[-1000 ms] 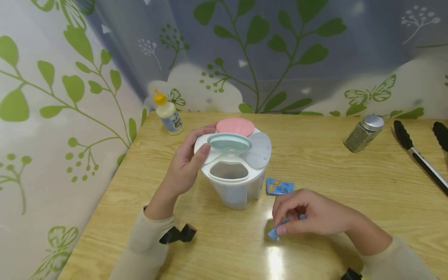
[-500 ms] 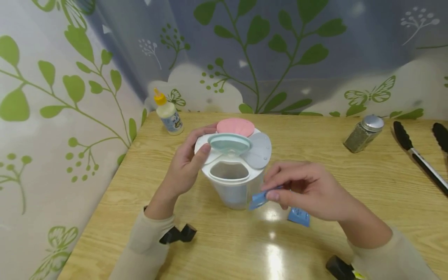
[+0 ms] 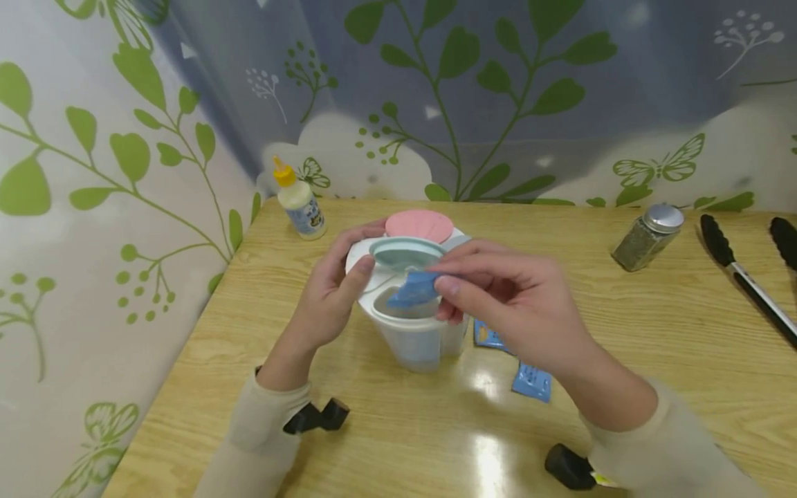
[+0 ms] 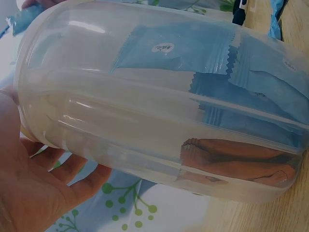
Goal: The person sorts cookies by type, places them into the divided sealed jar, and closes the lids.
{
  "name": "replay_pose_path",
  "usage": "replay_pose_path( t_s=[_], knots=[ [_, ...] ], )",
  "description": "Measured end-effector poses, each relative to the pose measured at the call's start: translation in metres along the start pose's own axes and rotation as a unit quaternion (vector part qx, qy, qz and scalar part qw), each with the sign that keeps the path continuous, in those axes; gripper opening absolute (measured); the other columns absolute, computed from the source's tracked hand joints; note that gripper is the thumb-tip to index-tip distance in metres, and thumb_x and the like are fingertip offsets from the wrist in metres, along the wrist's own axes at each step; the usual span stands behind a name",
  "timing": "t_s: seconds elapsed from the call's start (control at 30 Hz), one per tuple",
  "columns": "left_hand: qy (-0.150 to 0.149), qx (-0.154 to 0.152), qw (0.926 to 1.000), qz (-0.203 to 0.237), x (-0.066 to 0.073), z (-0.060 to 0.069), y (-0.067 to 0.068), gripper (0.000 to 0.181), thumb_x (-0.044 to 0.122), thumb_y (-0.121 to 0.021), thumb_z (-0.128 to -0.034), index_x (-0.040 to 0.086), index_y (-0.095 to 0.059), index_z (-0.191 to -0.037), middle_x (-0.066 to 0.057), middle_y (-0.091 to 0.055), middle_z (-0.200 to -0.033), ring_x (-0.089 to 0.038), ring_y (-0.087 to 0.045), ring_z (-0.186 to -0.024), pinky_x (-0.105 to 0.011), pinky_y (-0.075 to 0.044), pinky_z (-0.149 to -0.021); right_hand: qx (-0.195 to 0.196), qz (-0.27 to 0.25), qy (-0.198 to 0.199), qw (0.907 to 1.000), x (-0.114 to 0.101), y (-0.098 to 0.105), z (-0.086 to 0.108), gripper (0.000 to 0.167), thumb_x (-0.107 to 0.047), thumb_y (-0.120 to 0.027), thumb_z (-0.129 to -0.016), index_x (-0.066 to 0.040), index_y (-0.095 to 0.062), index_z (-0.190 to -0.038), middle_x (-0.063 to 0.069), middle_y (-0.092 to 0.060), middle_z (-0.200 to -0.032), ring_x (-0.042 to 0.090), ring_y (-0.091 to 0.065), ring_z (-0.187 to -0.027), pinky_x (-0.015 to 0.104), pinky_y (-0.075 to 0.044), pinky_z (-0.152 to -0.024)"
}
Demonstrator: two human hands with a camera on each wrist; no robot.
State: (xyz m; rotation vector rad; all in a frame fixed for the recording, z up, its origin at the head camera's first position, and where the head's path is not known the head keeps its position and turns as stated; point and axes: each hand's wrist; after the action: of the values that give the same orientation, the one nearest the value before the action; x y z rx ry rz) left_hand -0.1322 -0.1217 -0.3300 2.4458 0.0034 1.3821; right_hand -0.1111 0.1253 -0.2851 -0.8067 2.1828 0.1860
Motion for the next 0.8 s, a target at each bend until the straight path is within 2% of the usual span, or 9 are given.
replay_pose_path(
  t_s=[0.27, 0.47, 0.6, 0.7, 0.8],
  knots=[
    [0.0, 0.0, 1.0, 0.0, 0.0, 0.0, -0.001, 0.037, 0.023, -0.05, -0.1035, 0.003, -0.052, -0.135, -0.008, -0.05, -0.15, -0.019, -0.048, -0.138, -0.039, -0.053, -0.099, 0.02, 0.097, -0.061, 0.9932, -0.004, -0.011, -0.002, 0.024, 0.025, -0.059, -0.084, 0.015, -0.069, -0.104, 0.015, -0.07, -0.092, 0.02, -0.07, -0.069, 0.028, -0.059, -0.059],
    [0.002, 0.0, 1.0, -0.003, 0.0, 0.0, -0.001, 0.037, 0.023, -0.049, -0.1036, 0.003, -0.052, -0.135, -0.008, -0.05, -0.15, -0.019, -0.049, -0.137, -0.039, -0.053, -0.098, 0.026, 0.167, -0.126, 0.9775, -0.011, -0.012, 0.001, 0.019, 0.018, -0.064, -0.086, 0.008, -0.071, -0.101, 0.006, -0.07, -0.091, 0.018, -0.07, -0.067, 0.028, -0.058, -0.057],
    [0.005, 0.0, 1.0, 0.001, 0.001, 0.0, -0.001, 0.037, 0.024, -0.049, -0.1037, 0.003, -0.052, -0.134, -0.008, -0.05, -0.15, -0.019, -0.048, -0.139, -0.04, -0.052, -0.101, 0.018, 0.19, -0.162, 0.9682, -0.013, -0.01, 0.004, 0.017, 0.015, -0.066, -0.086, 0.007, -0.069, -0.102, 0.002, -0.069, -0.091, 0.017, -0.069, -0.067, 0.029, -0.057, -0.056],
    [0.006, 0.002, 1.0, 0.003, 0.0, 0.0, -0.001, 0.037, 0.024, -0.049, -0.1037, 0.003, -0.053, -0.134, -0.009, -0.05, -0.15, -0.019, -0.047, -0.14, -0.042, -0.05, -0.104, 0.005, 0.18, -0.168, 0.9693, -0.013, -0.005, 0.007, 0.02, 0.017, -0.065, -0.085, 0.009, -0.068, -0.103, 0.001, -0.069, -0.096, 0.016, -0.069, -0.07, 0.029, -0.058, -0.056],
    [0.006, 0.002, 1.0, 0.003, 0.0, 0.0, -0.001, 0.038, 0.025, -0.049, -0.1039, 0.002, -0.053, -0.134, -0.009, -0.051, -0.149, -0.018, -0.047, -0.14, -0.042, -0.05, -0.104, -0.009, 0.146, -0.146, 0.9783, -0.011, 0.002, 0.011, 0.026, 0.022, -0.063, -0.083, 0.009, -0.067, -0.106, 0.004, -0.069, -0.099, 0.015, -0.068, -0.072, 0.027, -0.057, -0.057]
  ],
)
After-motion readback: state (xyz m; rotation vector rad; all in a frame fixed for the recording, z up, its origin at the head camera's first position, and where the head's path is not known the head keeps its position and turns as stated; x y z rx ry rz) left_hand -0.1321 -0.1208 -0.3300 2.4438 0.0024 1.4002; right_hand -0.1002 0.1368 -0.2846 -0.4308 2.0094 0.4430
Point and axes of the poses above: each hand's wrist, its own z-axis away from the middle knuckle, its own y-axis out of the back of the hand, x = y × z
